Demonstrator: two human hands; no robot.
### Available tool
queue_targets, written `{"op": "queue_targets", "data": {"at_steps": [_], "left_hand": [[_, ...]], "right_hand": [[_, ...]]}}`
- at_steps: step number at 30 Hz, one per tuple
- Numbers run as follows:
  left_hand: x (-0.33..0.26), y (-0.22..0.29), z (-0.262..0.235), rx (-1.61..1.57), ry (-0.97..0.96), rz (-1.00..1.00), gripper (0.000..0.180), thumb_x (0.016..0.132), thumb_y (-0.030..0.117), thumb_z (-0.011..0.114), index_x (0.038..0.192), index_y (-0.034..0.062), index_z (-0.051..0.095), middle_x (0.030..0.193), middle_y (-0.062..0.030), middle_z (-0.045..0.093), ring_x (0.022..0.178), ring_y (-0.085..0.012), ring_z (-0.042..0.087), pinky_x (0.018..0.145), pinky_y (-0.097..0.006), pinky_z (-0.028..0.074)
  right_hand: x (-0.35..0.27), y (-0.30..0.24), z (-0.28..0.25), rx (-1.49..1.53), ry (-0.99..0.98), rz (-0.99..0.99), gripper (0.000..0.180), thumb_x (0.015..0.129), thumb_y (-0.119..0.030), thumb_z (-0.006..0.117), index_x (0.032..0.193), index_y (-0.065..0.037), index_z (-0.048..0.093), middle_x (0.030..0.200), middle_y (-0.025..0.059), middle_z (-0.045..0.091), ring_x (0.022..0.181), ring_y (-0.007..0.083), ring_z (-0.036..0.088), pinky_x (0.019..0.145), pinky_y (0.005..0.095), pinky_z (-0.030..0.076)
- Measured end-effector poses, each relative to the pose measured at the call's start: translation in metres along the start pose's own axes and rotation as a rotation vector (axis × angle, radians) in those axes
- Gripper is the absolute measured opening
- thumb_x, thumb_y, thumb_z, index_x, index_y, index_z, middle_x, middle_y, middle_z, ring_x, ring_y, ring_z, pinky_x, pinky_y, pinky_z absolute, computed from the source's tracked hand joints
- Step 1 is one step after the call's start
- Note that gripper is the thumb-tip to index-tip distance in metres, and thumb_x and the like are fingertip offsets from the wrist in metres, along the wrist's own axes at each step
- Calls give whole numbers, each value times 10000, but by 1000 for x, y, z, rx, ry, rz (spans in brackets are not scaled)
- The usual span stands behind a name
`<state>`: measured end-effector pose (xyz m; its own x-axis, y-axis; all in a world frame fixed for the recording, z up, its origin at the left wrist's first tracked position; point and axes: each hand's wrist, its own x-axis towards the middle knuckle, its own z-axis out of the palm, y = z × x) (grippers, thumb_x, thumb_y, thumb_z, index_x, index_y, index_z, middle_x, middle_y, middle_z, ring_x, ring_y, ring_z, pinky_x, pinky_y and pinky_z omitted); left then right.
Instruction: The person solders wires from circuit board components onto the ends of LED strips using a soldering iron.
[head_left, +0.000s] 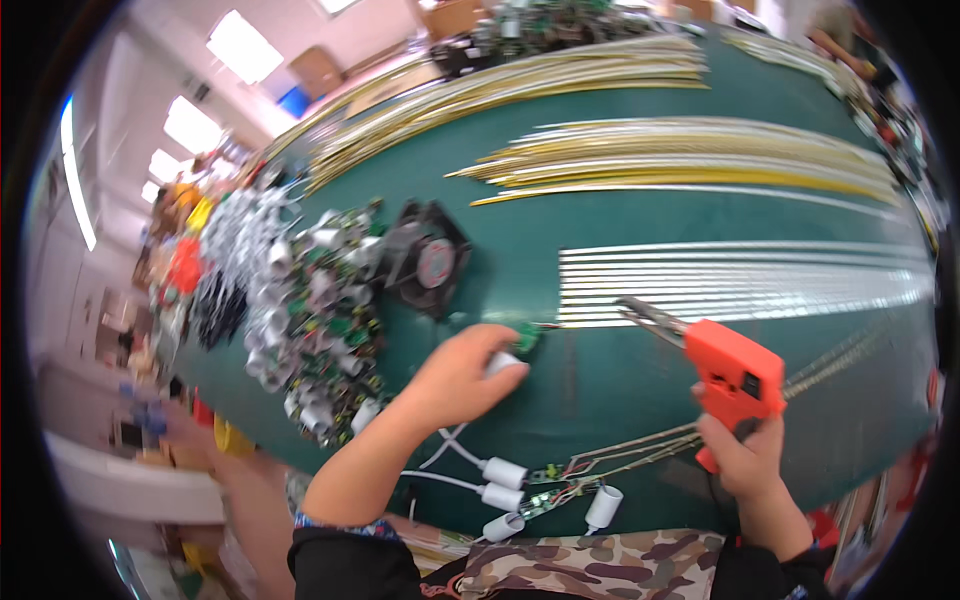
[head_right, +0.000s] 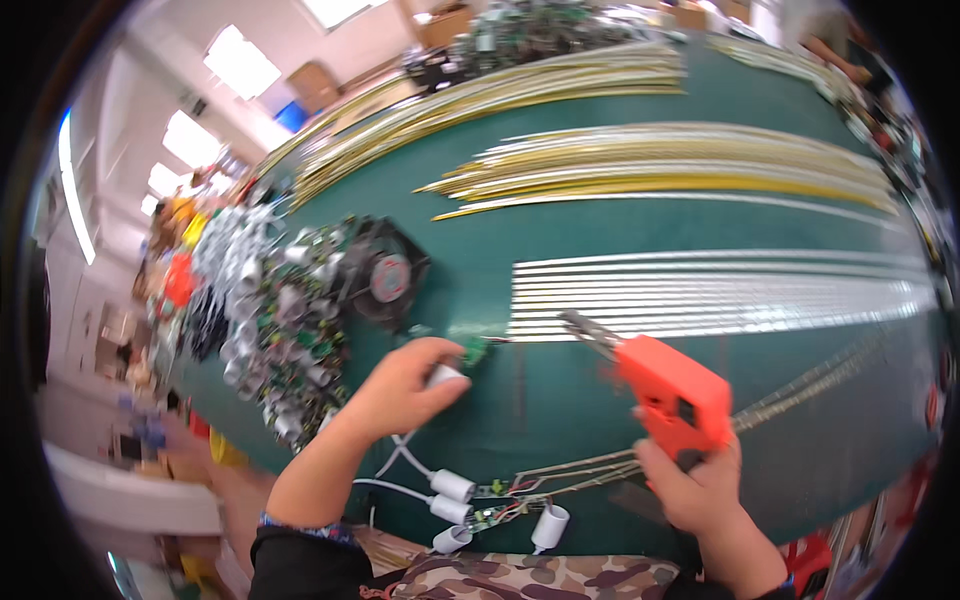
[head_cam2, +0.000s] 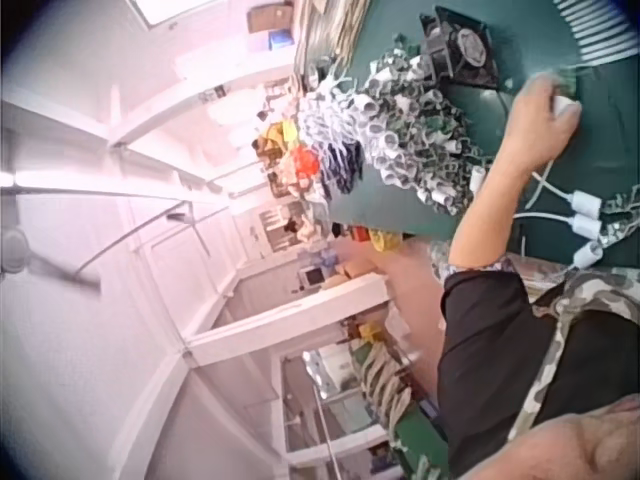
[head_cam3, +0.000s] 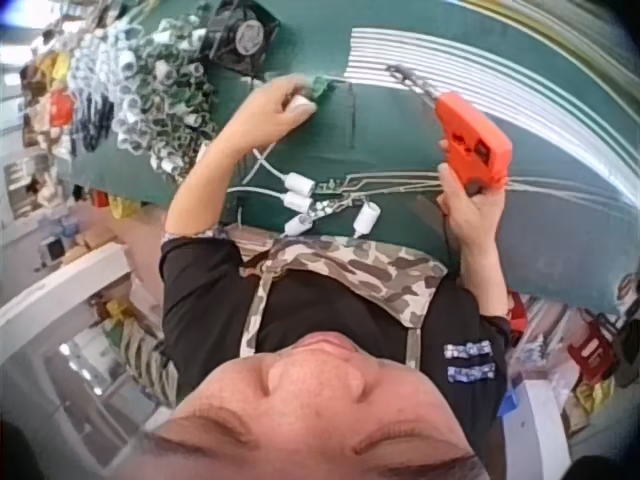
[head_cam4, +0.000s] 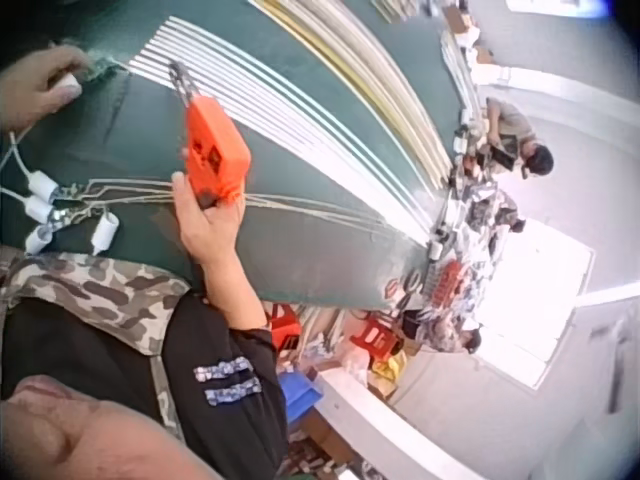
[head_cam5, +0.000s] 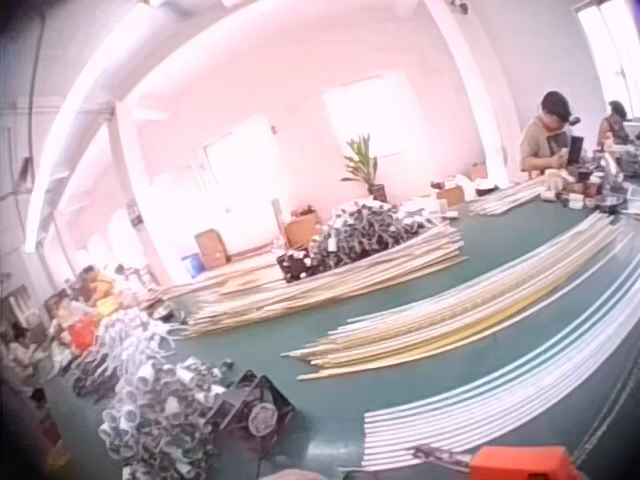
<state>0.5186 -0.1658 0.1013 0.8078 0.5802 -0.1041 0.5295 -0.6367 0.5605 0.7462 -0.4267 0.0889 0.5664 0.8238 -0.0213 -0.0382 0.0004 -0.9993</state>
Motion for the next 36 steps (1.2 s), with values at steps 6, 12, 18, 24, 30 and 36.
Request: {"op": "queue_targets", "data": {"at_steps": [6, 12, 18, 24, 30, 36], "left_hand": [[-48, 29, 1, -34, -131, 38, 568, 911, 333, 709, 1340, 13, 521, 1087, -163, 650, 932, -311, 673, 808, -399, 543], [-155, -46, -44, 23, 548, -279, 293, 856, 133, 742, 1115, 21, 664, 935, -116, 676, 817, -238, 671, 743, -365, 541], [-161, -69, -35, 384, 536, -100, 367, 792, 107, 766, 1132, 46, 641, 1111, -122, 644, 1027, -342, 624, 873, -419, 520], [-128, -67, -26, 513, 390, 41, 509, 770, 116, 784, 1247, 89, 605, 1214, -109, 629, 1140, -332, 593, 970, -448, 480], [-116, -74, -41, 589, 129, -8, 248, 801, 70, 730, 1045, 75, 687, 1009, -96, 624, 942, -276, 624, 854, -413, 495], [-92, -7, -57, -312, 262, 9, 225, 853, -72, 638, 1051, 35, 636, 1004, -51, 586, 881, -156, 613, 768, -298, 501]], "right_hand": [[-10, 18, -26, -13, 107, -74, 505, 864, 7, 618, 1349, 29, 478, 1186, 133, 629, 882, 130, 606, 768, 267, 501], [0, 24, -28, -43, 74, -125, 436, 913, -32, 599, 1328, 19, 475, 1202, 136, 611, 795, 107, 563, 704, 248, 475], [-3, 20, -12, 18, 44, -73, 457, 892, -12, 608, 1328, 26, 475, 1180, 135, 621, 781, 104, 568, 675, 243, 477], [-6, 23, -11, 15, 57, -113, 437, 903, -17, 597, 1321, 13, 473, 1177, 135, 623, 792, 112, 582, 694, 252, 495], [-5, 15, -11, 19, 21, -125, 431, 918, -41, 604, 1324, 15, 472, 1169, 145, 629, 786, 116, 586, 691, 258, 506], [-5, -15, -4, 387, 4, -99, 431, 1012, -308, 584, 1282, 19, 509, 1135, 195, 670, 821, 171, 670, 701, 289, 549]]}}
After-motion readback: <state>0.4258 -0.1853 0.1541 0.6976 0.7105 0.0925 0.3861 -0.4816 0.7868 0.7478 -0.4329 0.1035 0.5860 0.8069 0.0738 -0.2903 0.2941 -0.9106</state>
